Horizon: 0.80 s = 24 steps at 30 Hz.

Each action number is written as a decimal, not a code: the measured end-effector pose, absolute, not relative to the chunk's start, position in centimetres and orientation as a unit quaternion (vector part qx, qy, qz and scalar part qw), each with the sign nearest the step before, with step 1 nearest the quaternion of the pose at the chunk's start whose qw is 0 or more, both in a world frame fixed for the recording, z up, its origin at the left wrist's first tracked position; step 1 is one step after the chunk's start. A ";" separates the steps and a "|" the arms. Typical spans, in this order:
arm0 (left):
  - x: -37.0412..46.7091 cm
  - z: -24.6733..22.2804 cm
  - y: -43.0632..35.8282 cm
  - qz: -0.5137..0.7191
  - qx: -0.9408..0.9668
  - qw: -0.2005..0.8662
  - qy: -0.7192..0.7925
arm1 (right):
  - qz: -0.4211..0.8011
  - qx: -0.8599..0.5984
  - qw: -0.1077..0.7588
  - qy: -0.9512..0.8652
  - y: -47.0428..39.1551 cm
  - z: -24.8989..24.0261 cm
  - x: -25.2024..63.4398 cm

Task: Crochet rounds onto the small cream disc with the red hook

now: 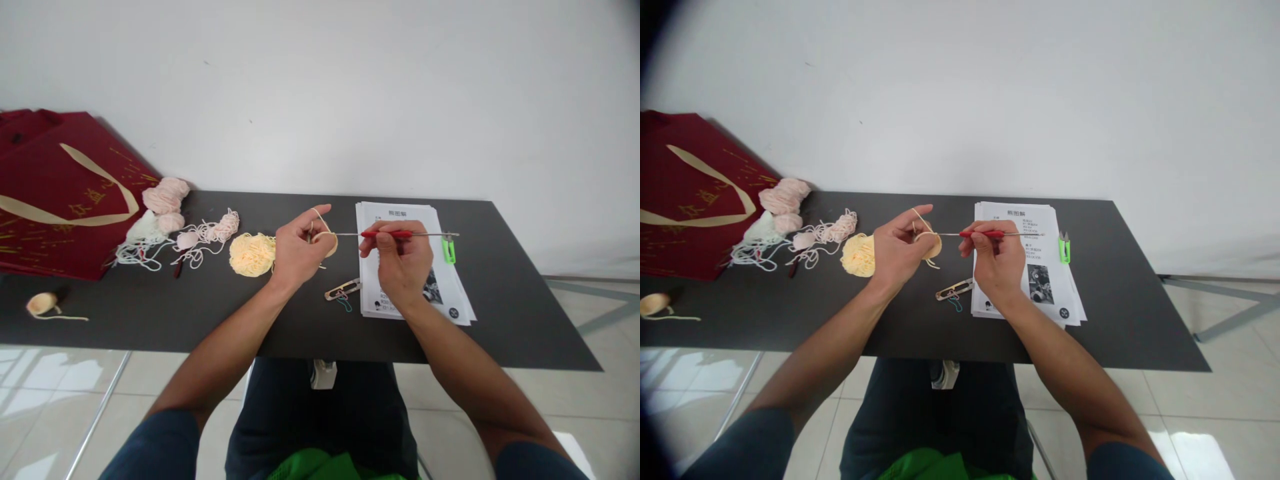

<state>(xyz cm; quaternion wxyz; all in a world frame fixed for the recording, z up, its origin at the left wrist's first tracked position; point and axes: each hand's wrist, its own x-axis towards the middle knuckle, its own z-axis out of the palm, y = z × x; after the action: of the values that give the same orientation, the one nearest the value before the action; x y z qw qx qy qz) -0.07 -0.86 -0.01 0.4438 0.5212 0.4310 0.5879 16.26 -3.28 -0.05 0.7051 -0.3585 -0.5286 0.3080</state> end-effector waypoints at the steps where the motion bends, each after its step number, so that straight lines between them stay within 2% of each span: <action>1: -0.1 -0.1 -0.8 0.587 0.523 0.449 0.423 | 0.314 -0.359 0.705 -0.525 -3.3 0.0 16.3; 6: -0.4 -0.3 -0.3 0.571 0.478 0.555 0.372 | 0.380 -0.356 0.697 -0.493 -2.8 0.1 16.9; 11: -0.2 -0.2 -0.1 0.570 0.391 0.642 0.333 | 0.520 -0.317 0.675 -0.417 -2.2 0.0 17.0; 17: 0.3 -0.2 -0.2 0.578 0.353 0.653 0.340 | 0.565 -0.328 0.650 -0.388 -2.5 0.0 16.2; 24: 0.7 -1.0 -0.5 0.579 0.364 0.636 0.358 | 0.579 -0.356 0.659 -0.323 -2.6 -0.5 15.2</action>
<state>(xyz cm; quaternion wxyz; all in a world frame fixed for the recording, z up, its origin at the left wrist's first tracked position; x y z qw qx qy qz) 0.69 -0.46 -0.98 0.6358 0.3636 0.3580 0.5790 15.25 -2.56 -0.50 0.6588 -0.3555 -0.3232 0.5790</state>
